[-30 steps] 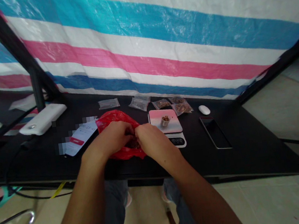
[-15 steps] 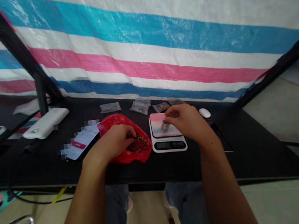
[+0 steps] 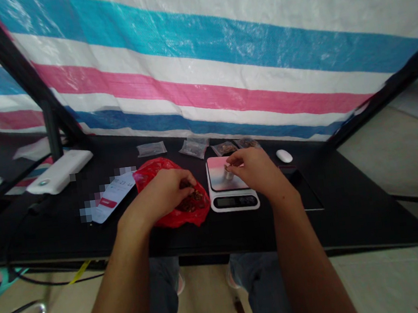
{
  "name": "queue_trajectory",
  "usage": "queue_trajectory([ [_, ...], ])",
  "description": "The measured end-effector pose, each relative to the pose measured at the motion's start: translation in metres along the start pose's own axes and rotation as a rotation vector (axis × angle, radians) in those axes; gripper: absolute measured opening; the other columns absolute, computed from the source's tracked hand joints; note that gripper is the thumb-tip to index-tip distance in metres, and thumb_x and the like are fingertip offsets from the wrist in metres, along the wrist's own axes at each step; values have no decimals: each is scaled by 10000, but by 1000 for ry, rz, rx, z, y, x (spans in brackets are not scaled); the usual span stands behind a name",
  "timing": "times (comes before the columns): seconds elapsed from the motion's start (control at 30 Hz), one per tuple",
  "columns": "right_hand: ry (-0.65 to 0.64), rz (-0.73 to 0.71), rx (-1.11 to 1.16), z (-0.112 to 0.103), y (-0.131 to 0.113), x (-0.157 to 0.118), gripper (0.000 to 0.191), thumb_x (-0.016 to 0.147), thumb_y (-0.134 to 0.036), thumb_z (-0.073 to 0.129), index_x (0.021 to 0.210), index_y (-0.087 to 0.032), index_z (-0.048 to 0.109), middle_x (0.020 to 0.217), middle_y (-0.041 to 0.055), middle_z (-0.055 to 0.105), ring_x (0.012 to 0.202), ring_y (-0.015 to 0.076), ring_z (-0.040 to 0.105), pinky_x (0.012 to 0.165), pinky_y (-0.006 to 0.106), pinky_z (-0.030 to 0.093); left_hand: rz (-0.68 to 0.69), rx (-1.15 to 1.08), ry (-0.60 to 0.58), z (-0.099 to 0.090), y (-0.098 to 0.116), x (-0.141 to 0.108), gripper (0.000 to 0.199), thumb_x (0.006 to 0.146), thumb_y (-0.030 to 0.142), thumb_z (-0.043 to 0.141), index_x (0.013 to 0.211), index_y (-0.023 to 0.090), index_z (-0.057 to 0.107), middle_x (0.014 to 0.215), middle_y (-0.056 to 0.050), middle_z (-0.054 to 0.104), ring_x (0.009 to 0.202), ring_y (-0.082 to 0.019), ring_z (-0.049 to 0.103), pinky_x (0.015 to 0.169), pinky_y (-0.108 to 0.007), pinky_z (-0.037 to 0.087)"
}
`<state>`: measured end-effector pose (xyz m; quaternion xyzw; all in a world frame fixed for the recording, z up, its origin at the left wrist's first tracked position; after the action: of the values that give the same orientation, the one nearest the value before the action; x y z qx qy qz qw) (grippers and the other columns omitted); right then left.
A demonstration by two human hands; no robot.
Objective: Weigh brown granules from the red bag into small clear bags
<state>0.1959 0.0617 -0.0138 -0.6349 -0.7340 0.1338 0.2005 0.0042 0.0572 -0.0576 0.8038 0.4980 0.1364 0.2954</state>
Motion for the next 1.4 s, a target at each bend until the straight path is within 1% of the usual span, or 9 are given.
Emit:
queue_trajectory([
  [0.13,24,5,30,-7,-1,-2,111,915,-119,743,965,-135,841,1022,121,842,931,246,773,843,326,540,25,-45,25,-1,4,0,212,886,138,616,973,213,793,978,-30,835,886,-205,773,795,-269,559],
  [0.27,107,17,81,-18,2,-4,174,923,-80,690,971,-153,841,1020,100,843,933,236,768,841,324,547,101,-66,97,-4,13,5,206,888,126,628,992,208,785,999,-23,835,911,-202,775,810,-273,556],
  [0.4,170,15,146,-22,10,-3,200,925,-93,684,1048,-151,831,1072,109,838,941,235,772,849,332,561,196,-162,149,-4,30,16,174,913,140,657,1005,201,790,1021,-18,836,937,-185,776,837,-260,559],
  [0.6,180,-2,212,-22,20,-2,176,926,-108,679,1020,-144,824,1030,98,839,925,222,766,829,312,558,312,-205,208,-1,58,39,143,923,147,690,989,202,804,967,-7,837,887,-171,773,780,-251,537],
  [0.7,141,-11,193,-21,22,-3,178,924,-96,664,958,-156,828,987,88,840,886,215,761,791,298,545,358,-206,226,2,71,50,179,918,101,683,1002,195,810,970,-12,845,896,-170,778,795,-247,537],
  [0.8,40,-39,195,-13,20,-5,185,929,-94,657,893,-158,827,921,77,838,830,205,752,751,286,524,369,-126,222,7,80,58,201,925,92,688,1044,175,827,1001,-53,853,921,-200,787,830,-273,547],
  [0.9,-8,-28,222,-8,22,-6,166,906,-77,677,890,-152,823,896,71,835,812,198,747,724,273,506,380,-40,224,11,85,61,227,934,106,696,1097,168,840,1064,-91,852,965,-235,788,862,-301,549],
  [1.17,-16,-27,211,-4,27,-5,180,914,-84,662,796,-149,782,826,61,807,786,185,714,700,270,460,391,58,207,21,87,65,280,974,149,631,1156,177,843,1157,-129,837,1064,-284,781,898,-336,550],
  [1.4,-25,8,227,-3,30,-6,150,918,-89,653,851,-136,779,850,79,807,784,183,715,696,271,477,420,94,192,24,89,66,277,962,140,616,1091,187,856,1124,-125,837,1057,-270,763,901,-326,539],
])
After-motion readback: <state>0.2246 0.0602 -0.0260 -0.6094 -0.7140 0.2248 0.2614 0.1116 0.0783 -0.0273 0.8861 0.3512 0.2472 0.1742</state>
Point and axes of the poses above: each hand's wrist, its own x-axis towards the middle knuckle, its own z-axis out of the palm, y = z × x, the point moved 9 cm from there along x, towards the middle knuckle
